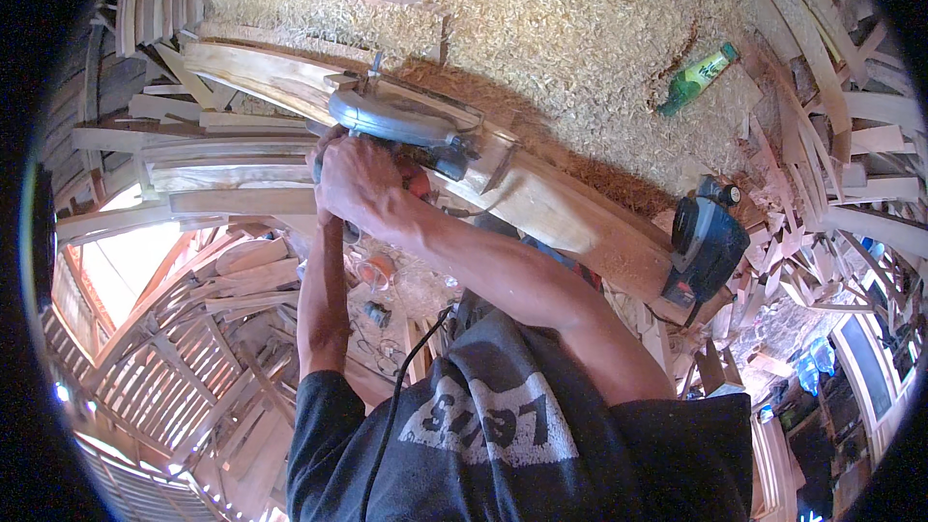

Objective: The person uses a circular saw to cut a long wooden plank into smaller pieces in a workshop. They repeatedly position the saw, cut the wood, and move the cut pieces aside.

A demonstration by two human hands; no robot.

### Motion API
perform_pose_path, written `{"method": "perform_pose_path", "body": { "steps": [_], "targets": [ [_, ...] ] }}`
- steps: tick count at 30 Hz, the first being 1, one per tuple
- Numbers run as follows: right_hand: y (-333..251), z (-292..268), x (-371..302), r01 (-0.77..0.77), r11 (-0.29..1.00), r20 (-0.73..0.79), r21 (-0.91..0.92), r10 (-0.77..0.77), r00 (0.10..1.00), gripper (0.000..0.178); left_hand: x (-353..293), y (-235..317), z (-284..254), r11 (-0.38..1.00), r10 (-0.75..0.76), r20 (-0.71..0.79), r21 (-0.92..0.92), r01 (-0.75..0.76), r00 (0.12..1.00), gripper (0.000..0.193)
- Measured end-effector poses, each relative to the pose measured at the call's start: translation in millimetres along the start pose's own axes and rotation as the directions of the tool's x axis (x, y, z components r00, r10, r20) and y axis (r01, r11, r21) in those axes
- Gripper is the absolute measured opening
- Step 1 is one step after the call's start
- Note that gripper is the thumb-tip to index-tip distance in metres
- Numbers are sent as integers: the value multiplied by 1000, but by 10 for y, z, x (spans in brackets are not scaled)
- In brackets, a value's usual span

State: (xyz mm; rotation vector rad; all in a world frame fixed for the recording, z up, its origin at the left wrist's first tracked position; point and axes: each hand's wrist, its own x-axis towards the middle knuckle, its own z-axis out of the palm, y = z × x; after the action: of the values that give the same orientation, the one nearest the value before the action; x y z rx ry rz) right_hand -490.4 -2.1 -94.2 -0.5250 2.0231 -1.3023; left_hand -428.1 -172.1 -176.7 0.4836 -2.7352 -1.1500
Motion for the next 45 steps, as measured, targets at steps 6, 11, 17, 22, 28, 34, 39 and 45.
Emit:
{"method": "perform_pose_path", "body": {
  "steps": [6,11,17,22,28,34,39,45],
  "targets": [
    [-65,87,109,-11,999,-47,41,13,999,22,126,-31,-154,990,140,97,-32,-138,985,38],
    [-87,149,212,-3,999,-34,54,5,999,22,163,-358,-189,975,207,71,65,-211,976,38],
    [-201,191,327,1,999,-69,42,2,998,35,210,-720,-258,973,117,5,200,-116,993,39],
    [-304,161,408,-55,998,32,19,55,998,56,371,-933,-373,937,61,56,340,-77,997,42],
    [-417,151,517,-68,998,46,-10,69,997,44,448,-968,-394,951,90,27,295,-94,996,46],
    [-372,362,722,-16,998,10,-55,16,1000,37,495,-1221,-474,907,77,13,415,-75,997,50],
    [-417,422,856,-13,998,-11,-66,12,1000,37,611,-1261,-540,901,47,34,430,-57,998,51],
    [-566,466,1005,-73,994,62,-82,78,995,39,722,-1224,-655,875,78,0,480,-68,997,48]
  ]
}}
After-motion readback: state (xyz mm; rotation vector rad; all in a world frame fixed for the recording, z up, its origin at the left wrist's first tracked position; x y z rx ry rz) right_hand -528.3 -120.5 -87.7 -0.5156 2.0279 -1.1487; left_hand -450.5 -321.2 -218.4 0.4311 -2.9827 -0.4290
